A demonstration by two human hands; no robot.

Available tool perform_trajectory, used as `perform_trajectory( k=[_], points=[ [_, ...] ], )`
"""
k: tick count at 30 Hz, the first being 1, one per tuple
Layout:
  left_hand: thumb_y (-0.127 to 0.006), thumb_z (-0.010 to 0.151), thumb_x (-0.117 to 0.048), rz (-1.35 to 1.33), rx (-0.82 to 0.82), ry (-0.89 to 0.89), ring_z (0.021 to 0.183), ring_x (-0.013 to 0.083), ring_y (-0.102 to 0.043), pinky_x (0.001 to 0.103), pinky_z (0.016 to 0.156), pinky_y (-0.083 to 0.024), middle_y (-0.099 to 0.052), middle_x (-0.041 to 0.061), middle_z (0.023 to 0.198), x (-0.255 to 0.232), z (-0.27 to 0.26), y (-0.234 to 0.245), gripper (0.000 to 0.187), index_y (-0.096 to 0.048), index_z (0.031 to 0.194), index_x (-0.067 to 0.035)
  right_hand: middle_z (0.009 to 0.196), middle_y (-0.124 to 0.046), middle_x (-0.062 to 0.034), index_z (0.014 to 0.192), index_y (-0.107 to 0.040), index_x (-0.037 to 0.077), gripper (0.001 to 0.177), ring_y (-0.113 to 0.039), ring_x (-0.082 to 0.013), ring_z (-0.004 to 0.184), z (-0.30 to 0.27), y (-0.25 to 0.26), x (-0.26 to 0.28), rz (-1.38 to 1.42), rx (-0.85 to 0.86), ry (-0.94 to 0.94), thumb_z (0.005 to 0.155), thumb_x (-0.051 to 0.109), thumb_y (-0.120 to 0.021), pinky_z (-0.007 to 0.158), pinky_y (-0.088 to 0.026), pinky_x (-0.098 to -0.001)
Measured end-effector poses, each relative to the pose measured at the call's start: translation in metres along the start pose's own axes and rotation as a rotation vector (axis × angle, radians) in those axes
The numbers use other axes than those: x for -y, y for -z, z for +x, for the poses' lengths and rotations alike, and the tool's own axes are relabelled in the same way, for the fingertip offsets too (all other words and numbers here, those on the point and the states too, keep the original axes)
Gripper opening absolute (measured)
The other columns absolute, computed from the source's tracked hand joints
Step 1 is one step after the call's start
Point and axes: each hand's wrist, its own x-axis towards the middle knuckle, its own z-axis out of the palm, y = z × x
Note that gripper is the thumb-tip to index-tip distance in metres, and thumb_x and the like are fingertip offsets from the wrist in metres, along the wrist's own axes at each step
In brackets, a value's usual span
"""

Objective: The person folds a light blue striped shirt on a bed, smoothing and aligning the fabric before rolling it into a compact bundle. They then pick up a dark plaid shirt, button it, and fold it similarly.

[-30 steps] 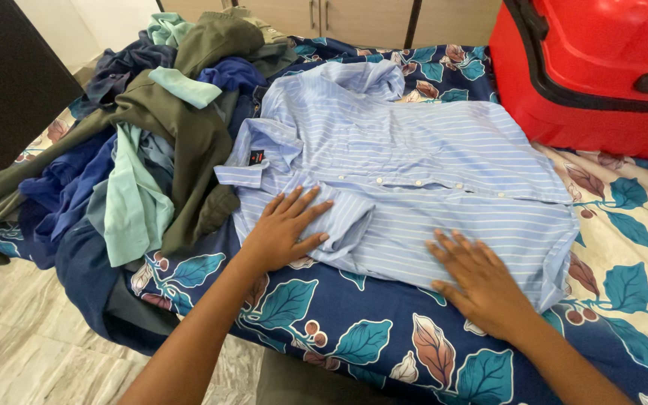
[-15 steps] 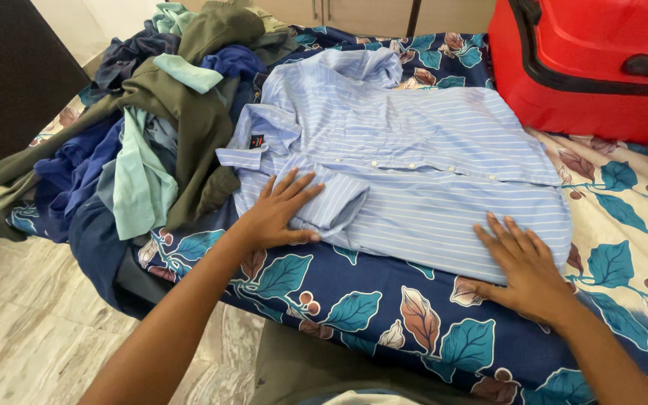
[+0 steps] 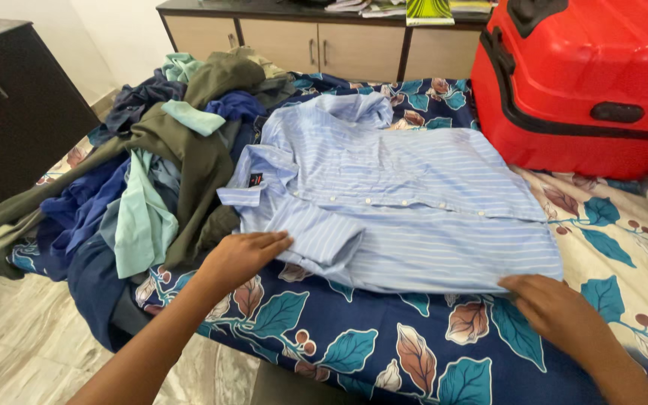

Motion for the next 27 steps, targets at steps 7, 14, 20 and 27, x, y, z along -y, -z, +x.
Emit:
perform_trajectory(
  k=[7, 14, 20, 27],
  points=[
    [-0.063, 0.085, -0.013, -0.099, 0.106, -0.195, 0.108, 0.0269, -0.072, 0.038, 0.083, -0.057, -0.069, 0.012, 0.133, -0.063, -0.023, 0.053, 0.049, -0.065, 0.134, -0.006, 0.111, -0.078, 0.0080, 0.111, -0.074, 0.029, 0.028, -0.075, -0.0117, 0.106, -0.059, 0.011, -0.064, -0.255, 0.503, -0.468, 0.086, 0.026, -0.062, 0.094, -0.059, -0.0287],
    [-0.074, 0.086, -0.028, -0.588, 0.365, -0.114, 0.095, 0.0315, -0.073, 0.042, 0.079, -0.057, -0.078, 0.013, 0.107, -0.079, 0.020, 0.083, 0.033, -0.075, 0.108, -0.005, 0.099, -0.077, -0.0005, 0.114, -0.077, 0.018, 0.040, -0.072, -0.0147, 0.098, 0.006, 0.027, -0.057, 0.355, 0.769, -0.404, 0.081, 0.011, -0.057, 0.091, -0.057, -0.0324],
    [-0.065, 0.095, -0.026, -0.548, -0.071, 0.219, 0.074, 0.0363, -0.070, 0.050, 0.067, -0.054, -0.073, 0.014, 0.078, -0.013, 0.151, 0.008, 0.022, -0.074, 0.091, -0.007, 0.097, -0.084, -0.0093, 0.102, -0.080, 0.001, 0.023, -0.078, -0.0163, 0.094, 0.173, -0.013, 0.032, 0.665, 0.095, -0.217, 0.091, 0.010, -0.062, 0.089, -0.059, -0.0307],
    [-0.064, 0.095, -0.016, -0.540, -0.721, 0.564, 0.118, 0.0380, -0.058, 0.048, 0.100, -0.045, -0.063, 0.017, 0.124, 0.019, 0.227, -0.103, 0.031, -0.062, 0.123, -0.003, 0.114, -0.074, -0.0158, 0.118, -0.070, -0.004, 0.033, -0.072, -0.0234, 0.105, 0.362, -0.126, 0.049, 1.343, -0.103, -0.512, 0.098, 0.021, -0.062, 0.092, -0.058, -0.0345]
  ],
)
